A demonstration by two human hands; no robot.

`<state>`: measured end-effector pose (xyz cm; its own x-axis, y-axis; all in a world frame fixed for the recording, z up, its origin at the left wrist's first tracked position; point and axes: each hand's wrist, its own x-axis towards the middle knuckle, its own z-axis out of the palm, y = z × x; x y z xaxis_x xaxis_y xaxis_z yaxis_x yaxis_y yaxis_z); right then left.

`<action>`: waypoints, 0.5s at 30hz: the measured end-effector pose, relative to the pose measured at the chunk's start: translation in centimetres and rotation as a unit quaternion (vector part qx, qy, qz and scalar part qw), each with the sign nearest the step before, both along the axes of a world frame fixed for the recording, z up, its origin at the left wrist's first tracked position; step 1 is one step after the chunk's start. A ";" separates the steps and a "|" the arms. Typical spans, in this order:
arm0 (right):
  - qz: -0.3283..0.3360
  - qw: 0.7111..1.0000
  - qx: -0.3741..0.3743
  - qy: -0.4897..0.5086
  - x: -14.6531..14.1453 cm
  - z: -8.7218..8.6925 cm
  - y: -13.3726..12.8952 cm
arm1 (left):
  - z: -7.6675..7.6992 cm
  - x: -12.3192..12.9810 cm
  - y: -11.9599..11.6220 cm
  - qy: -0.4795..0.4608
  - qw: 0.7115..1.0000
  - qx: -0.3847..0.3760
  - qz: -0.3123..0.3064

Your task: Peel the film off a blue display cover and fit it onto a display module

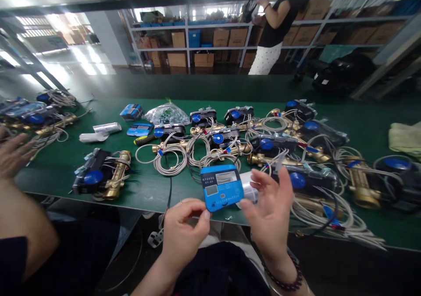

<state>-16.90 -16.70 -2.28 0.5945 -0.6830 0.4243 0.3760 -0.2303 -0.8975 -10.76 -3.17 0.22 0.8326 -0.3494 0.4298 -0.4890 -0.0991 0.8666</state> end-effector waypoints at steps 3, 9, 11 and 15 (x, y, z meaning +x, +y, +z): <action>0.151 0.987 -0.046 0.035 -0.1 0.3 0.6 | 0.9 -0.1 0.0 -0.050 0.998 0.027 -0.034; -0.013 0.982 0.190 -0.018 1.2 1.4 -3.5 | 2.5 2.8 6.9 -0.048 0.984 0.103 -0.139; -0.085 0.982 0.158 -0.052 1.2 1.8 -4.6 | 2.4 4.5 10.5 -0.044 0.968 0.195 -0.154; -0.148 0.984 -0.019 -0.100 0.7 1.9 -2.9 | 1.6 5.7 13.1 -0.047 0.954 0.296 -0.004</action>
